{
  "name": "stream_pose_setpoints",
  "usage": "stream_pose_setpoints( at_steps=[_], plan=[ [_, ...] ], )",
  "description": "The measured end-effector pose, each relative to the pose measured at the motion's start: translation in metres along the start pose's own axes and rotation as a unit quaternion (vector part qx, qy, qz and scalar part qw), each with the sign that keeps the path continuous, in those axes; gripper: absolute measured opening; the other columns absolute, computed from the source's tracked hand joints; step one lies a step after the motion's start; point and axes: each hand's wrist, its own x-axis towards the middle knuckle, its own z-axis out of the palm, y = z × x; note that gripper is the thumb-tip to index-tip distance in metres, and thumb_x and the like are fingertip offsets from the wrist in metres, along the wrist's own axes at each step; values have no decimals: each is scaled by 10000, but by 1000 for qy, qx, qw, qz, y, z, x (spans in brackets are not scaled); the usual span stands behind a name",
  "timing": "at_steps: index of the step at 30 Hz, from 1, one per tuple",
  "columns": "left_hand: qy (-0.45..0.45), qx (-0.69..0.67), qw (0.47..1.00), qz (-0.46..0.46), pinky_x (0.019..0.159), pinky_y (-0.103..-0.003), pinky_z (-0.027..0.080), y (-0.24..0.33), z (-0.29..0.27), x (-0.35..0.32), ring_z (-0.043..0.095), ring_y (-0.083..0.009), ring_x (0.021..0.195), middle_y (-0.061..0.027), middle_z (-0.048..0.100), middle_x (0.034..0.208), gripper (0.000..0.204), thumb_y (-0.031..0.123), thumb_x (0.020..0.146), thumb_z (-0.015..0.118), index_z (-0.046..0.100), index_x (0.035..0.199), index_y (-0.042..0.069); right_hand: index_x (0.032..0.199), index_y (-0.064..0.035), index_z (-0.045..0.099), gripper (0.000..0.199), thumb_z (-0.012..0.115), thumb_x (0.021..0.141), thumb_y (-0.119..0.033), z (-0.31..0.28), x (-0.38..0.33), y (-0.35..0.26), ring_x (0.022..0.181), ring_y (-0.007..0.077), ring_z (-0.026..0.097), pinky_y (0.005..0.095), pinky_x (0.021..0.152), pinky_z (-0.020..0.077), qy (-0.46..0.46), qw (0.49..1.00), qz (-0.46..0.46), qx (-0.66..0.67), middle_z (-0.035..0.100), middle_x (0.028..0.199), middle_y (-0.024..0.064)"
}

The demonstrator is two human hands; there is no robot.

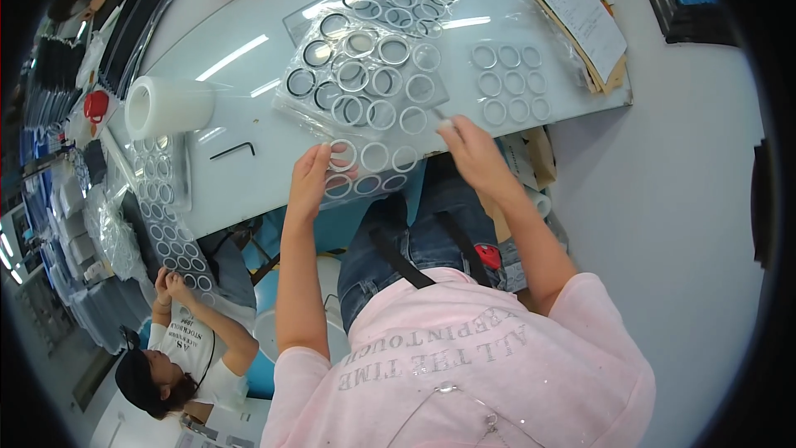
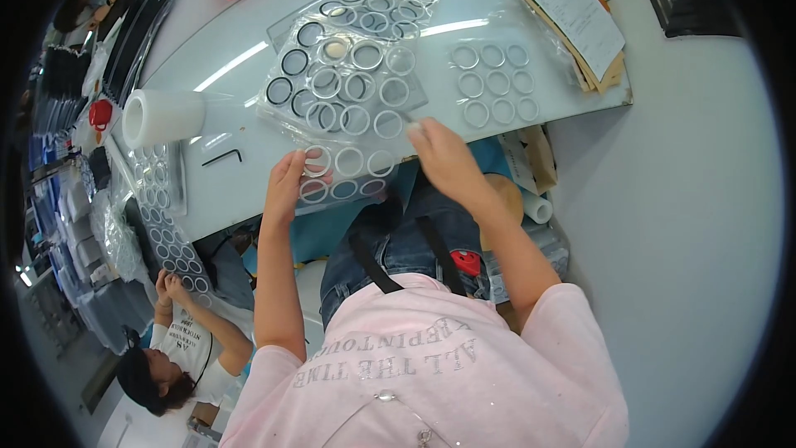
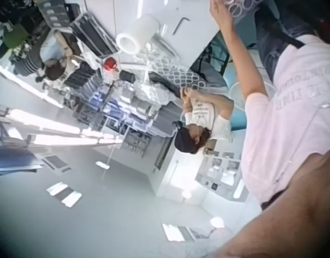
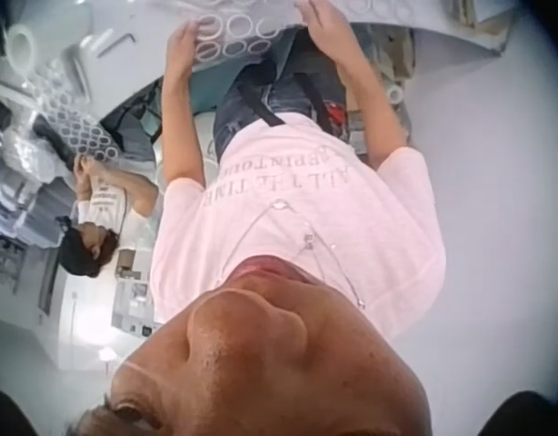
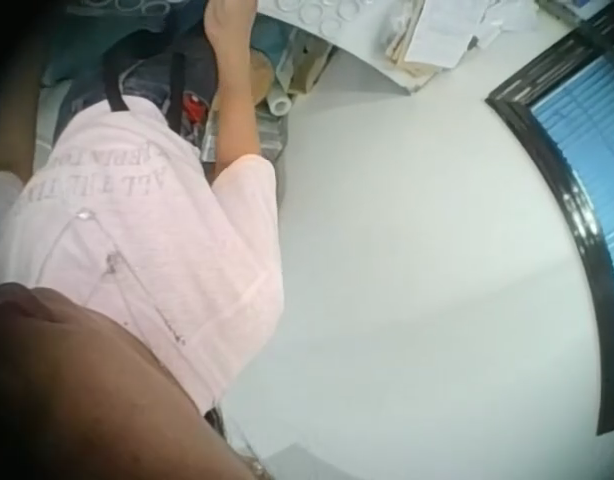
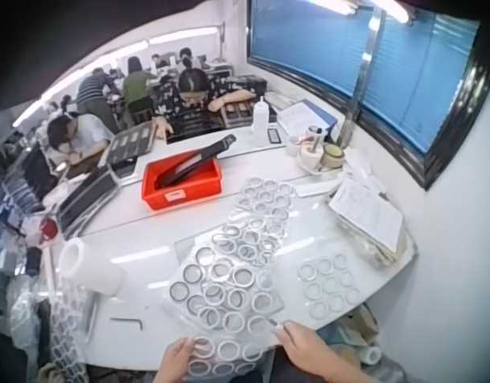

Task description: Packaging small circular components into plastic trays and placing the trays into bags.

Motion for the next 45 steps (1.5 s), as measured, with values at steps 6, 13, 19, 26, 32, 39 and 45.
stream_pose_setpoints(
  at_steps=[6,13,19,26,32,39,45],
  plan=[
    [-8,-13,1000,-4,631,-270,536,11,3,-4,682,-199,743,-133,677,853,391,318,984,438,572,1116,-25,1023,-70,641,176,591,880,-160,65,29,-48,729,274,572,363,625,461,30,969,-244,2,533,799,98],
    [-19,-52,998,-15,605,-268,548,4,-1,-14,679,-198,697,-148,673,836,345,270,984,440,554,1078,-42,982,-115,669,147,628,844,-143,84,34,-56,697,251,575,355,586,460,41,959,-279,-33,530,775,57],
    [-30,-70,997,0,603,-265,548,-6,-3,-10,678,-193,689,-144,673,834,352,276,987,438,539,1100,-41,959,-134,674,160,642,803,-146,93,37,-56,684,247,588,365,576,468,19,953,-290,-90,541,779,53],
    [-7,-44,999,9,606,-266,548,-11,0,-10,681,-194,697,-147,676,843,369,288,987,433,554,1107,-40,902,-127,669,132,618,781,-146,98,47,-61,714,280,598,393,579,475,-44,936,-294,-188,533,772,75],
    [13,-22,1000,7,604,-249,536,-3,-7,-21,681,-185,711,-148,682,835,389,302,992,417,564,1131,-30,899,-114,671,125,600,809,-165,63,31,-52,759,291,591,397,642,471,-86,953,-235,-167,556,814,78],
    [-9,12,1000,10,593,-231,524,6,-6,-23,682,-173,715,-138,689,815,409,338,989,419,572,1142,-8,908,-112,664,120,610,823,-177,34,20,-31,762,299,572,394,639,455,-99,958,-222,-151,552,821,80],
    [-5,19,1000,12,559,-208,483,9,-5,-26,678,-161,714,-133,695,810,404,339,989,424,575,1141,-4,857,-103,663,91,618,801,-160,22,10,-29,782,305,594,414,646,476,-97,958,-201,-182,555,818,92]
  ],
)
